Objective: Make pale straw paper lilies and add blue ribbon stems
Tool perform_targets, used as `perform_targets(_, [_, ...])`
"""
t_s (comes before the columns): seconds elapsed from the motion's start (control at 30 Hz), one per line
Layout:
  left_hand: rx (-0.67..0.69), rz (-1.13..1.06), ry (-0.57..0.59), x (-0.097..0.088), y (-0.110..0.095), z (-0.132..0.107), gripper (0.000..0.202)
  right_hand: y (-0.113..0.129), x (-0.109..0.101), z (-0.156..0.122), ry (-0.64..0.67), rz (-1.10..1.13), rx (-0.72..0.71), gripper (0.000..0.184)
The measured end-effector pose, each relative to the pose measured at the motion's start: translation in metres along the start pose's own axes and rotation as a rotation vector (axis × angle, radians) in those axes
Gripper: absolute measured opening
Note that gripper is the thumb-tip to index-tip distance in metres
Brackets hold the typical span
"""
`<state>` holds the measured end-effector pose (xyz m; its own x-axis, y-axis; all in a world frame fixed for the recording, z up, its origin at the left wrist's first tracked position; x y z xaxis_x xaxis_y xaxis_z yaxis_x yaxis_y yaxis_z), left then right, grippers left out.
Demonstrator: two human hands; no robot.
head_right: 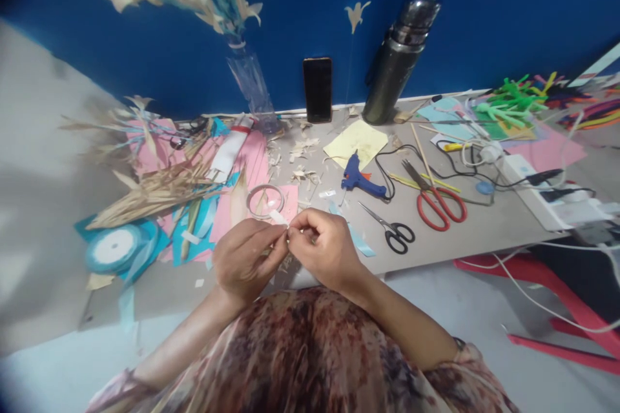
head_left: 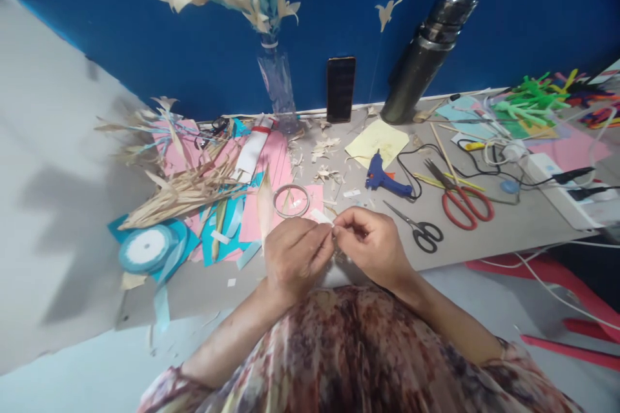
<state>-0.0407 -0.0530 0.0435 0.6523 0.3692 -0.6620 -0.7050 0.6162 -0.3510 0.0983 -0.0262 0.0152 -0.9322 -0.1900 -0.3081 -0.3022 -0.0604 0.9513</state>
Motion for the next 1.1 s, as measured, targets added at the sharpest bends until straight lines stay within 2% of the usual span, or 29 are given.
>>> perform_targets(0.1, [-0.027,-0.058,-0.019,0.001,-0.001,0.001,0.014,0.004,-0.001,0.002,-0.025,0.001,-0.036,0.009])
perform_targets(0.3, [-0.26,-0.281,-0.022,0.004,0.008,0.0,0.017,0.002,0.002,0.006,0.01,0.117,-0.023,0.011])
perform_targets(0.73, [-0.581,-0.624,-0.014,0.011,0.022,-0.006,0.015,-0.003,0.005,0.005,0.015,0.176,-0.016,0.01])
perform_targets(0.8, [-0.549,-0.589,-0.031,0.009,0.021,-0.005,0.015,-0.004,0.006,0.003,0.032,0.189,0.004,0.009])
perform_targets(0.97, [-0.322,-0.311,-0.097,-0.002,0.009,-0.001,0.018,-0.007,0.009,-0.002,0.108,0.212,0.062,0.008])
perform_targets(1.1, [-0.167,-0.185,-0.087,-0.003,0.0,0.0,0.017,-0.006,0.006,-0.004,0.07,0.152,0.074,0.01])
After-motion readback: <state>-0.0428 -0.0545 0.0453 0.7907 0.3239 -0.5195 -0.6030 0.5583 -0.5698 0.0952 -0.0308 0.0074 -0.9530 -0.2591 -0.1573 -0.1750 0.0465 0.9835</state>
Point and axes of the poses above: each hand's wrist, its own z-axis towards the middle knuckle, its own x-axis out of the palm, y = z × x, the point moved 6 cm from there along z, towards the middle knuckle, and after that the axes turned 5 degrees about y, right-handed, at the moved point
